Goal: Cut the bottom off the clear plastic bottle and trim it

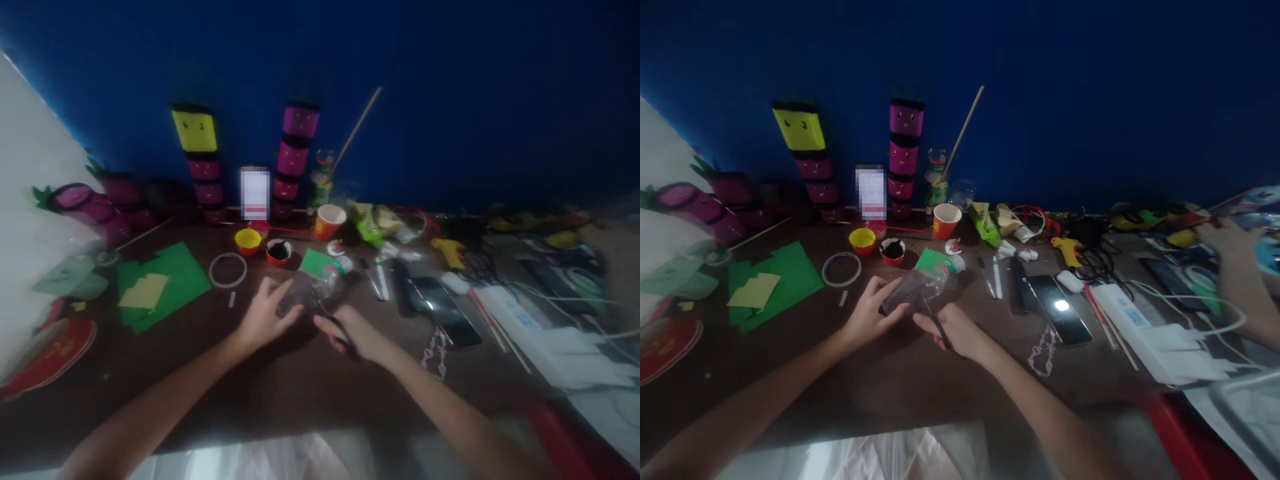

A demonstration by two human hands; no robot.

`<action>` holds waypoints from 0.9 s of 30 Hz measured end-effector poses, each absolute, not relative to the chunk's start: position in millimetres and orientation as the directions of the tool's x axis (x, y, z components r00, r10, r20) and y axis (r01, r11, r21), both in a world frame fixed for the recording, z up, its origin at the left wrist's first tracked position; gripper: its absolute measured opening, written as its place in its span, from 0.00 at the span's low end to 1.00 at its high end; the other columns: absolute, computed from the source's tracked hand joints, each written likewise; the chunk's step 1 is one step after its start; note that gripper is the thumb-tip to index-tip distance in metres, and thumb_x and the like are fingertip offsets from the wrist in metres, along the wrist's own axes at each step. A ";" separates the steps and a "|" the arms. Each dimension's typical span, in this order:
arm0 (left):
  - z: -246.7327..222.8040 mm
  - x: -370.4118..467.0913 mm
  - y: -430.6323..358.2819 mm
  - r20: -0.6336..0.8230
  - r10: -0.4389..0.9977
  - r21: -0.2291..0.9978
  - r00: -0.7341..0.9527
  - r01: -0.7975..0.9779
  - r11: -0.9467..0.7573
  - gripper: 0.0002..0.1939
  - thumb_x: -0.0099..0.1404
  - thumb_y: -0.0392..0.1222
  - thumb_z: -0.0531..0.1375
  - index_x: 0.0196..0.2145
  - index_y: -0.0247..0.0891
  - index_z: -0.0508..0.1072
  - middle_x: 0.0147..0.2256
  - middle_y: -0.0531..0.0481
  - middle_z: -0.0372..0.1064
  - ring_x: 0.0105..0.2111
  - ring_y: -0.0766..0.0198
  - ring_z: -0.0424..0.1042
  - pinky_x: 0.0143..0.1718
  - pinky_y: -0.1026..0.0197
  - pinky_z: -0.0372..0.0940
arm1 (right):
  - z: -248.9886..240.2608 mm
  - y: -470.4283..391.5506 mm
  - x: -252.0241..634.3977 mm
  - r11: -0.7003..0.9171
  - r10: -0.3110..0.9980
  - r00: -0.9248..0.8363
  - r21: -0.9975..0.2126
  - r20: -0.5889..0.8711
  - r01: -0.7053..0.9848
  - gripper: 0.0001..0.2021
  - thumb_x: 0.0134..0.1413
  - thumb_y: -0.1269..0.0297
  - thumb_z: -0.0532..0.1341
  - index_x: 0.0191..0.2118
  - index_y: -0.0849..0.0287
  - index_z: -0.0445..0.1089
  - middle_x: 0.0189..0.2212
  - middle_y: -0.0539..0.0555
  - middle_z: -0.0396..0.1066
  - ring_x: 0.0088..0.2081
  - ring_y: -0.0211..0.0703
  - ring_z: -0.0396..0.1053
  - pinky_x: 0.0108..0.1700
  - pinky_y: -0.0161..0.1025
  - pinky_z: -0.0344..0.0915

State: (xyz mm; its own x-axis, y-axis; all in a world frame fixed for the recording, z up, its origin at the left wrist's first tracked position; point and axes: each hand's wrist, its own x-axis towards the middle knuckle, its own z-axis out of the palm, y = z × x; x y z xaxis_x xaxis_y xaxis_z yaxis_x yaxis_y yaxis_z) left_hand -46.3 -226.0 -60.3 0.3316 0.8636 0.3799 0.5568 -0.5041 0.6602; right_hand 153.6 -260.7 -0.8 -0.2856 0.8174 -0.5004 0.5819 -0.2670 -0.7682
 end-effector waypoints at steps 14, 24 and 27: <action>-64.4 -45.4 -226.6 0.443 0.833 0.581 0.333 0.601 -0.549 0.26 0.60 0.51 0.57 0.54 0.36 0.64 0.40 0.43 0.59 0.39 0.59 0.68 0.40 0.56 0.69 | 5.7 -264.8 155.9 -0.226 0.859 -0.209 -0.713 -0.467 0.664 0.30 0.49 0.37 0.50 0.12 0.58 0.53 0.08 0.47 0.55 0.13 0.32 0.54 0.21 0.33 0.51; -71.3 -40.1 -228.8 0.549 0.763 0.419 0.342 0.677 -0.605 0.26 0.60 0.48 0.58 0.54 0.38 0.62 0.42 0.41 0.59 0.40 0.56 0.68 0.35 0.56 0.70 | 1.5 -269.4 166.6 -0.242 0.842 -0.199 -0.682 -0.501 0.690 0.29 0.46 0.35 0.52 0.16 0.59 0.57 0.09 0.45 0.54 0.14 0.32 0.55 0.21 0.32 0.51; -70.6 -41.0 -228.0 0.529 0.771 0.438 0.354 0.664 -0.606 0.26 0.60 0.49 0.58 0.54 0.39 0.62 0.42 0.41 0.59 0.41 0.56 0.68 0.36 0.57 0.70 | -2.2 -270.6 168.4 -0.235 0.828 -0.245 -0.710 -0.503 0.663 0.30 0.48 0.35 0.50 0.15 0.59 0.56 0.09 0.45 0.54 0.14 0.31 0.54 0.22 0.32 0.51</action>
